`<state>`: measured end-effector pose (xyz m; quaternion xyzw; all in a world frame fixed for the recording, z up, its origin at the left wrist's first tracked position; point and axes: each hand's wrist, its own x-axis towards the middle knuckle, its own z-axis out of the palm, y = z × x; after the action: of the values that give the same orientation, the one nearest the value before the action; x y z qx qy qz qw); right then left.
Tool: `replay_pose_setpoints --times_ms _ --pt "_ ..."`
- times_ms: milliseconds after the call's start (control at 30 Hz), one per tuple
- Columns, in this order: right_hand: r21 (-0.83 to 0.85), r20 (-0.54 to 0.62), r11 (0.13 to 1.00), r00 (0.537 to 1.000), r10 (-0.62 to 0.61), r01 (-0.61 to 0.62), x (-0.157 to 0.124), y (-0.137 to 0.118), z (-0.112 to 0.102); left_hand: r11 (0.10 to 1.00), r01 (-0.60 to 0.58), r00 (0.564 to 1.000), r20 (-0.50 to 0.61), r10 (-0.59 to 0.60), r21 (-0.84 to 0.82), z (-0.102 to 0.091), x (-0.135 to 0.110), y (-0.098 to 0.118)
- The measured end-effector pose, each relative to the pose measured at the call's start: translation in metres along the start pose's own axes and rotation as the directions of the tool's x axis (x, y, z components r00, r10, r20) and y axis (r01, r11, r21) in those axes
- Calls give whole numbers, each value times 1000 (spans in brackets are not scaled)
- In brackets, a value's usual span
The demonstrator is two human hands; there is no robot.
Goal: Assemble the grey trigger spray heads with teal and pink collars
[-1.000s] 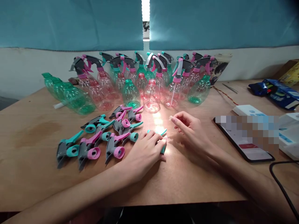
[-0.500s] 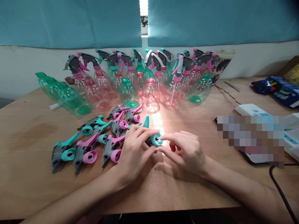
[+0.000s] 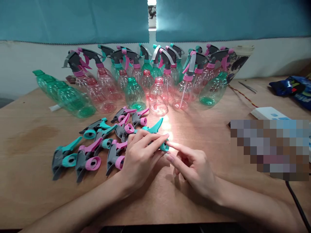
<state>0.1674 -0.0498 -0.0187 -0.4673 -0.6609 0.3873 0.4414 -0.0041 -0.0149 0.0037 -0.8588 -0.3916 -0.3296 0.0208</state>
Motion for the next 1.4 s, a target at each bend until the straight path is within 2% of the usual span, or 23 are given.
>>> replay_pose_setpoints --times_ms 100,167,267,433,567,733,867,967,1067,1200,1300,1400 --pt "156 19 983 995 93 -95 -2 1 3 995 11 1000 7 -10 -99 2 -2 -2" --pt "182 9 975 991 132 -131 -2 3 3 979 44 998 50 -35 -197 4 -3 -2" --pt "155 -20 980 992 127 -122 1 4 1 953 120 990 108 -93 -279 7 -6 -2" --pt "-3 1 999 999 38 -38 4 4 -1 915 156 982 163 -101 -373 9 -9 -2" --pt "-180 17 981 998 -65 67 4 6 -3 891 206 969 212 -128 -405 9 -9 -1" --pt "-498 -7 837 964 -265 227 5 6 -6 848 338 938 220 -268 -408 8 -7 2" --pt "-590 1 782 969 -247 200 2 7 -4 835 389 917 250 -310 -391 10 -6 0" --pt "-500 12 856 989 -144 131 1 8 -1 823 407 908 274 -318 -396 13 -6 -1" --pt "-236 63 972 998 29 -13 1 7 0 795 435 896 293 -334 -423 14 -9 0" --pt "60 115 983 979 168 -176 5 4 -2 767 439 896 296 -331 -469 14 -11 4" --pt "117 130 974 975 179 -194 7 5 -3 760 418 906 284 -312 -498 14 -10 5" --pt "57 111 988 984 137 -144 9 8 -3 762 404 913 282 -296 -506 15 -9 3"
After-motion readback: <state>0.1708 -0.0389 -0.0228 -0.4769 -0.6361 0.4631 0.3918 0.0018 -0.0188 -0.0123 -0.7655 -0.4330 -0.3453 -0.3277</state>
